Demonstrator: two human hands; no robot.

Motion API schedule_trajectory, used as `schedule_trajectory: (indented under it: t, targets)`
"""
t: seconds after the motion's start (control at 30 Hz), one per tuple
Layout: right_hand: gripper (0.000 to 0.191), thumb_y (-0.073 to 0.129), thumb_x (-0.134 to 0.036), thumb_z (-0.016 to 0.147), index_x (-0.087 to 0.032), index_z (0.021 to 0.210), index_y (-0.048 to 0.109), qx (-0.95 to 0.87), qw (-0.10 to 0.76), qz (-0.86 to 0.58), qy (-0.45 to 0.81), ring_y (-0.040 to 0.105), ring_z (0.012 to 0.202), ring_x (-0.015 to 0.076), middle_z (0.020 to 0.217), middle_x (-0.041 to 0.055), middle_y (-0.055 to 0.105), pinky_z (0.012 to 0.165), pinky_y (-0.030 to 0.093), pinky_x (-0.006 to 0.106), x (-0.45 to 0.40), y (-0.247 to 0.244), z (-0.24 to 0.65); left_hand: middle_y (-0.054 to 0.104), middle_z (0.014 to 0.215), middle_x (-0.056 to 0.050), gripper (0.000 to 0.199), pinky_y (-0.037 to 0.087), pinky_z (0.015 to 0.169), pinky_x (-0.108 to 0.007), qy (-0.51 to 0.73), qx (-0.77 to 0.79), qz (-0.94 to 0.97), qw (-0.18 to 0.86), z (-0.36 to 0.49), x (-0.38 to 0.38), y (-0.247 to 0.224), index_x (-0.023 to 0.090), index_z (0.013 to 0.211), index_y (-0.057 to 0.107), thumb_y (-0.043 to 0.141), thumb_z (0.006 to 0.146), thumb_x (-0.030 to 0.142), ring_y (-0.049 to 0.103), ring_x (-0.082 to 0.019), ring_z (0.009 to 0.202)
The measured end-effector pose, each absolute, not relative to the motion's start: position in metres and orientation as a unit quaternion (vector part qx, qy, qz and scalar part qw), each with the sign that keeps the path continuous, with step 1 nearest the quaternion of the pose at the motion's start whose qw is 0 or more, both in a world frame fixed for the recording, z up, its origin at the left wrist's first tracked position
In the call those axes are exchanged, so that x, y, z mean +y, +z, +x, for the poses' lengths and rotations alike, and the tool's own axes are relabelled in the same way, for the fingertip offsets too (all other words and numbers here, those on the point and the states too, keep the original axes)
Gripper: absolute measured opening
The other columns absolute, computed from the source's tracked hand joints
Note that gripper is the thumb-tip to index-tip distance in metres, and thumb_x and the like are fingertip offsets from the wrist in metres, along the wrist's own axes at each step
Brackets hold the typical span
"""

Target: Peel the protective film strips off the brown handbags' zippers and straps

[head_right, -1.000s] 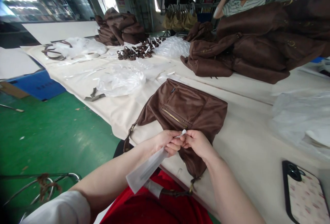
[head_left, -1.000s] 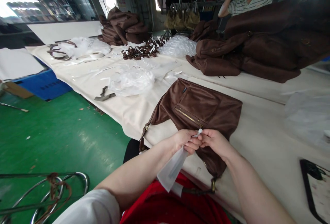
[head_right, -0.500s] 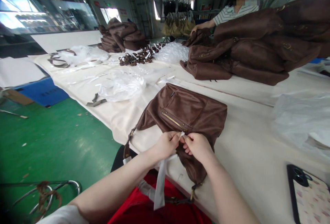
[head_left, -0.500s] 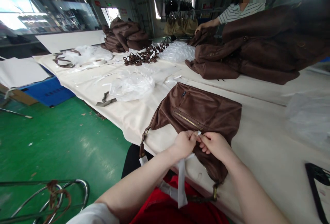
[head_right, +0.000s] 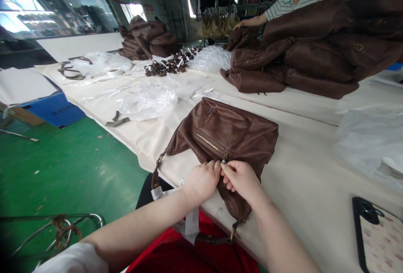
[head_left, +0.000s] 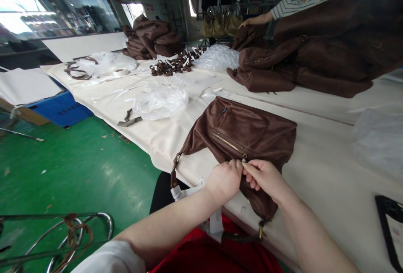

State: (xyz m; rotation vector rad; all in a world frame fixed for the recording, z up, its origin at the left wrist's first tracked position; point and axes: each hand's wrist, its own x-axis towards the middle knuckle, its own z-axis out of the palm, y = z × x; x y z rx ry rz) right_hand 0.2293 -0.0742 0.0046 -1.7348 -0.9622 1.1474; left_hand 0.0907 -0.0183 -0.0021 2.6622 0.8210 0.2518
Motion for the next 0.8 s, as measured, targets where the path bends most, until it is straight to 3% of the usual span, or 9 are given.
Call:
schedule_trajectory:
  t: [0.13,0.23,0.4,0.47,0.63,0.8]
  targets:
    - [0.034,0.057,-0.048,0.077,-0.017,0.063,0.057,-0.372,0.437,-0.669,0.471,0.048,0.039,0.0074,0.049,-0.0026,0.054,0.036,0.035,0.018,-0.075,0.004,0.227,0.059,0.089,-0.009,0.021,0.041,0.068,-0.031,0.150,0.319,0.907,0.229,0.081,-0.016,-0.001,0.017,0.105,0.048,0.032,0.093,0.023,0.058,-0.022,0.078]
    - [0.034,0.058,-0.049,0.076,-0.017,0.064,0.058,-0.370,0.442,-0.661,0.481,0.048,0.040,0.0077,0.050,-0.0025,0.055,0.037,0.035,0.018,-0.074,0.002,0.224,0.057,0.079,-0.005,0.018,0.038,0.066,-0.028,0.200,0.349,0.856,0.324,0.078,-0.014,-0.002,0.019,0.093,0.050,0.034,0.093,0.027,0.055,-0.018,0.072]
    - [0.036,0.059,-0.052,0.075,-0.017,0.065,0.057,-0.366,0.437,-0.650,0.502,0.048,0.041,0.0079,0.050,-0.0029,0.054,0.037,0.033,0.018,-0.070,-0.006,0.223,0.039,0.057,0.005,0.020,0.026,0.046,-0.020,0.178,0.365,0.578,0.707,0.086,-0.007,0.000,0.018,0.071,0.044,0.041,0.089,0.026,0.032,-0.007,0.046]
    - [0.038,0.060,-0.054,0.074,-0.017,0.065,0.056,-0.362,0.439,-0.644,0.511,0.047,0.041,0.0075,0.050,-0.0035,0.053,0.037,0.033,0.018,-0.069,-0.007,0.224,0.029,0.053,0.007,0.021,0.015,0.039,-0.019,0.119,0.358,0.480,0.792,0.087,-0.002,0.003,0.017,0.071,0.042,0.037,0.089,0.026,0.017,-0.006,0.040]
    - [0.043,0.059,-0.059,0.074,-0.017,0.065,0.055,-0.349,0.429,-0.652,0.519,0.048,0.040,0.0072,0.050,-0.0034,0.053,0.036,0.034,0.017,-0.069,-0.005,0.223,0.018,0.055,0.009,0.021,0.007,0.034,-0.014,0.002,0.230,0.228,0.946,0.079,0.010,0.007,0.012,0.071,0.047,0.035,0.089,0.016,0.008,-0.003,0.039]
    - [0.045,0.060,-0.060,0.073,-0.016,0.065,0.059,-0.335,0.400,-0.679,0.517,0.050,0.041,0.0097,0.048,-0.0013,0.053,0.035,0.034,0.018,-0.068,-0.004,0.222,0.020,0.054,0.008,0.012,0.008,0.034,-0.012,0.002,0.147,0.067,0.987,0.074,0.005,0.004,0.012,0.074,0.048,0.043,0.085,0.011,0.014,-0.002,0.037]
